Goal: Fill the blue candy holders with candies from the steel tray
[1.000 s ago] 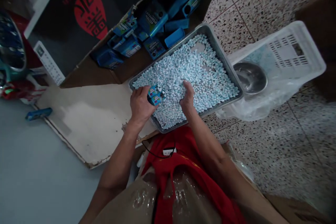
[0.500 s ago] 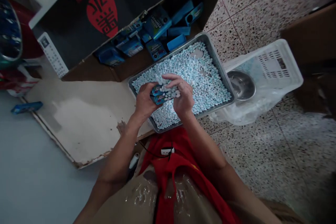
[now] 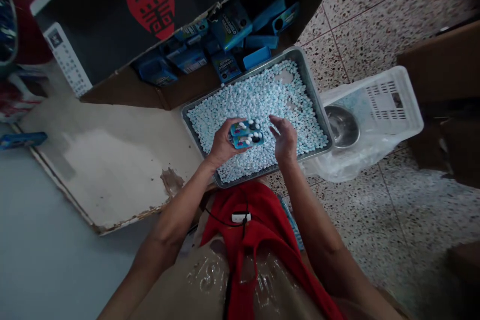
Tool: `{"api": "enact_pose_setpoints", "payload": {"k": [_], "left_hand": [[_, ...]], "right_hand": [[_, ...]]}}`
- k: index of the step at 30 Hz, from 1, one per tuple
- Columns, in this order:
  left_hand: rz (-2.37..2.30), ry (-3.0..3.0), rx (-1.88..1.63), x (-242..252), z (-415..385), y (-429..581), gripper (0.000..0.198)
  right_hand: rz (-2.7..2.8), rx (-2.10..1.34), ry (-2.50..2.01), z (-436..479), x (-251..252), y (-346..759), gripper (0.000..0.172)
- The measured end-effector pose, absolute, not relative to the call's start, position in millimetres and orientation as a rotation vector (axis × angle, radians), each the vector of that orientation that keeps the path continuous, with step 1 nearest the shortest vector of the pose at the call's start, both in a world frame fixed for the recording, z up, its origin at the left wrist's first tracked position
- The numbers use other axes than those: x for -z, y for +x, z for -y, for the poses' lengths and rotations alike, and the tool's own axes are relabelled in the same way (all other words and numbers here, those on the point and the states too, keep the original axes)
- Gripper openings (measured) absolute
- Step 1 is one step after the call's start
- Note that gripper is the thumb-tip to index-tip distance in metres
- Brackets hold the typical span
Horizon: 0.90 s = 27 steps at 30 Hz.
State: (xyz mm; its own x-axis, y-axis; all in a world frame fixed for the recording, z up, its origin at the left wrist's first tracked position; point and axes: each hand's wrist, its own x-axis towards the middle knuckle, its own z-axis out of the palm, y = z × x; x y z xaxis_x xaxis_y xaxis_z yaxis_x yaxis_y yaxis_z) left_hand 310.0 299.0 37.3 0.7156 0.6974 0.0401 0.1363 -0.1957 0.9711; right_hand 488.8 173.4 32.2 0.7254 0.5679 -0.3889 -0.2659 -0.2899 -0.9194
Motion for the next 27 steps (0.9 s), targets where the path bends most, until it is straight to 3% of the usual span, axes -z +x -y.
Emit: {"api": "enact_pose_setpoints", "payload": {"k": [6,15,19,24,27], "left_hand": [[-0.674,1.921,-0.531,-53.0,-304.3,300.5,0.069],[-0.916,1.628,-0.655,-43.7,-300.7,256.2,0.081],[-0.936,1.623,-0.636,-40.6,-299.5,252.6,0.083],[-0.912,1.688,-0.755,-51.4,-303.8,247.8,0.083],[-1.039,1.711,-0.790,-56.8,-308.3,226.6,0.087]], "right_hand": [[0.544,-0.522,-1.815,-185.9,-19.3,525.2,0.031],[1.065,-0.460,-2.113,-265.7,24.1,515.7,0.055],[0.930,-0.498,-2.071,-253.0,18.8,478.3,0.040],[0.485,-0.545,-1.924,-228.7,23.0,484.8,0.040],[0.239,-0.759,-1.698,-215.8,26.0,501.6,0.035]]}}
